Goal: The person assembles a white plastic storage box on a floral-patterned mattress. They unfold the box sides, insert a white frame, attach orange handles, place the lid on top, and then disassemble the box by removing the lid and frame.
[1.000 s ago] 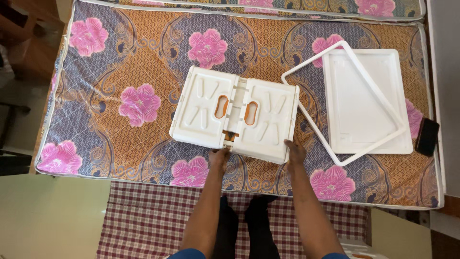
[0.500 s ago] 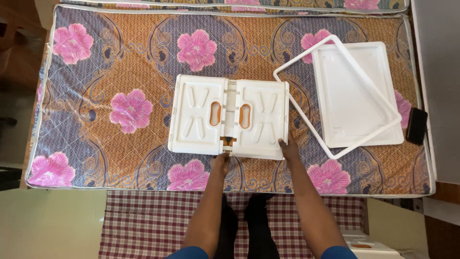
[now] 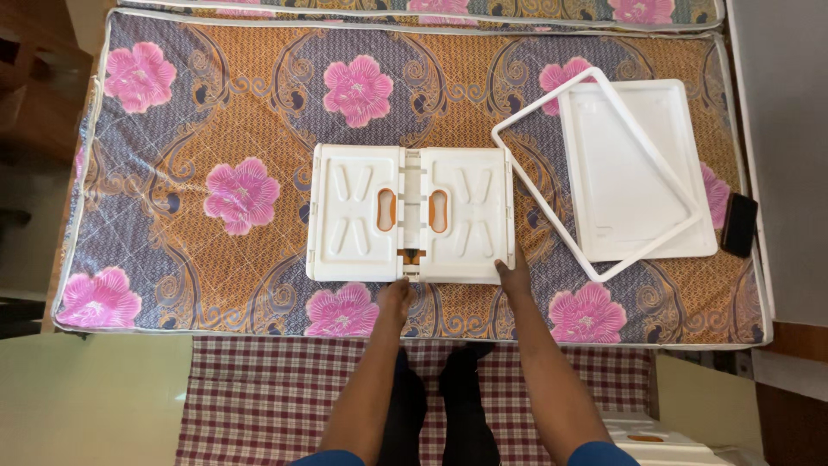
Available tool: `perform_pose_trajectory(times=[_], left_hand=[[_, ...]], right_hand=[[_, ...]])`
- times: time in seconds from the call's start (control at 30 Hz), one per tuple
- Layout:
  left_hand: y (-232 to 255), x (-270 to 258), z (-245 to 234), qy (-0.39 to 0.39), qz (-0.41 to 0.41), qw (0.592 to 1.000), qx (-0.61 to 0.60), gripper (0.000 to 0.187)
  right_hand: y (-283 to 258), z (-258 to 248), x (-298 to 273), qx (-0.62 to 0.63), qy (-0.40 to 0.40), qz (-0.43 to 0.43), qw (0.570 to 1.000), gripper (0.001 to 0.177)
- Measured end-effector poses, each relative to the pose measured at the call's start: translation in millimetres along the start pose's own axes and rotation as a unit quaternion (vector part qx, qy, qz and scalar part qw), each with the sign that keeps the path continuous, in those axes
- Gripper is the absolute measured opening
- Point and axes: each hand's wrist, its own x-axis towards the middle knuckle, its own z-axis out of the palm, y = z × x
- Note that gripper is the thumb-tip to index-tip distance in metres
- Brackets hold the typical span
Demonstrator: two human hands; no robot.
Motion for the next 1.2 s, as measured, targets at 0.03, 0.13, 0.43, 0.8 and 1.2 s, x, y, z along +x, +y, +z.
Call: perform_pose_trajectory(times=[0.03,0.13,0.43,0.8,1.2], left_hand=[[4.9,-4.1,-2.3,0.001,-0.006,1.0,0.009,0.024],[22.3,-19.3,-6.5,0.006,-0.01,0.999,0.042,0.036],[60.0,-109.9,-34.9,-0.083,0.14,0.98,0.111,0.05],[96.4,-195.1,-24.7,-0.146,0.143,0.973,0.111,0.052],[79.6,-266.4,-17.3,-0.162,0.205,0.961,0.088,0.054]], right_hand=[[-0.8,-2.3,-5.0,0.017,-0.005,0.011,1.0,0.067],[-8.8,-1.4,-23.0,0.019,0.038,-0.054,0.998,0.067],[-61.5,0.8,-91.7,0.211,0.059,-0.009,0.976,0.06],[-139.7,-26.4,-173.2,0.257,0.045,0.037,0.965,0.053],[-175.3,-52.5,-210.8,0.254,0.01,-0.001,0.967,0.049]])
